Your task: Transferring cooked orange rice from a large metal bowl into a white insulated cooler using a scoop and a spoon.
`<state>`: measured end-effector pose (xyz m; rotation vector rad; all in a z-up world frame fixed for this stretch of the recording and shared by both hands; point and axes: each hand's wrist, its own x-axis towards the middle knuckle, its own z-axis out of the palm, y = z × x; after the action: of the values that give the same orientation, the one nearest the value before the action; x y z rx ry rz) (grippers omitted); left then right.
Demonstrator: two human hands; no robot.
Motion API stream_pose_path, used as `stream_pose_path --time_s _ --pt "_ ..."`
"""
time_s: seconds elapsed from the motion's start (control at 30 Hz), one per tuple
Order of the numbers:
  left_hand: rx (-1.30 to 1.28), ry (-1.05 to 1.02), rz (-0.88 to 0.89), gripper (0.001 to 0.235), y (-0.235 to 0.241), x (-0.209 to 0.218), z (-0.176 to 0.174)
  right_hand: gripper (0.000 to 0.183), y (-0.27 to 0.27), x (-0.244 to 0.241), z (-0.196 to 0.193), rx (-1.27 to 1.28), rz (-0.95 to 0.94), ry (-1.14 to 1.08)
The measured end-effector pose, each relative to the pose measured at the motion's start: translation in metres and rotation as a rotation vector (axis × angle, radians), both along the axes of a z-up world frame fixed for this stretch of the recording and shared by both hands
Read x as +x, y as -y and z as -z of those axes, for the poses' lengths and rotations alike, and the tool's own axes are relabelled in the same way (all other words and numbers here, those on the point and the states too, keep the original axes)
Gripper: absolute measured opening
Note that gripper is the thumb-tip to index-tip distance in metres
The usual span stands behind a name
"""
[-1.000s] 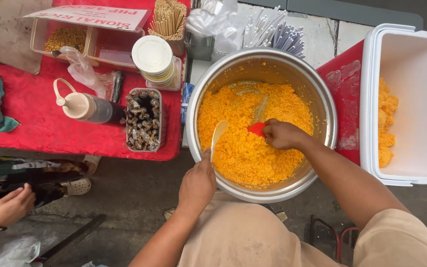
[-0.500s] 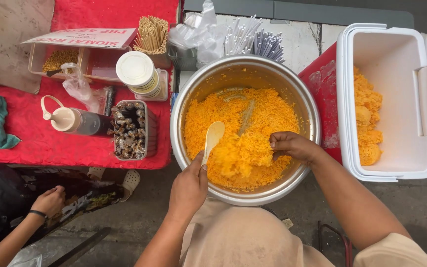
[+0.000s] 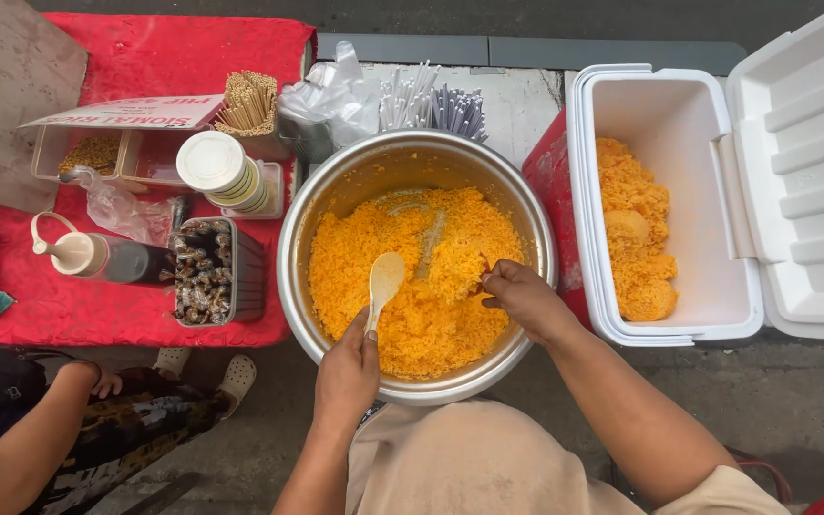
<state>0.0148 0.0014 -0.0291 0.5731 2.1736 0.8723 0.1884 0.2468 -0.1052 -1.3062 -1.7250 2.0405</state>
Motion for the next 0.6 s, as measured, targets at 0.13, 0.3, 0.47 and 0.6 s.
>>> stream_pose_path --time_s 0.13,0.3,0.47,0.6 --pt "-0.073 -0.047 0.033 0.056 0.006 0.006 0.025 0.029 0.007 -0.002 -0.037 -0.138 0.008 0.108" --pt "-0.109 -0.029 -0.022 0.057 0.004 0.008 0.029 0.018 -0.019 0.030 -0.096 -0.246 0.062 -0.120" --pt "-0.225 0.016 -0.106 0.058 0.003 0.004 0.013 0.042 -0.060 0.068 -0.176 -0.222 0.275 -0.245" --pt "-0.209 0.012 -0.137 0.059 0.010 0.001 0.016 0.035 -0.102 0.122 -0.185 -0.028 0.296 -0.314"
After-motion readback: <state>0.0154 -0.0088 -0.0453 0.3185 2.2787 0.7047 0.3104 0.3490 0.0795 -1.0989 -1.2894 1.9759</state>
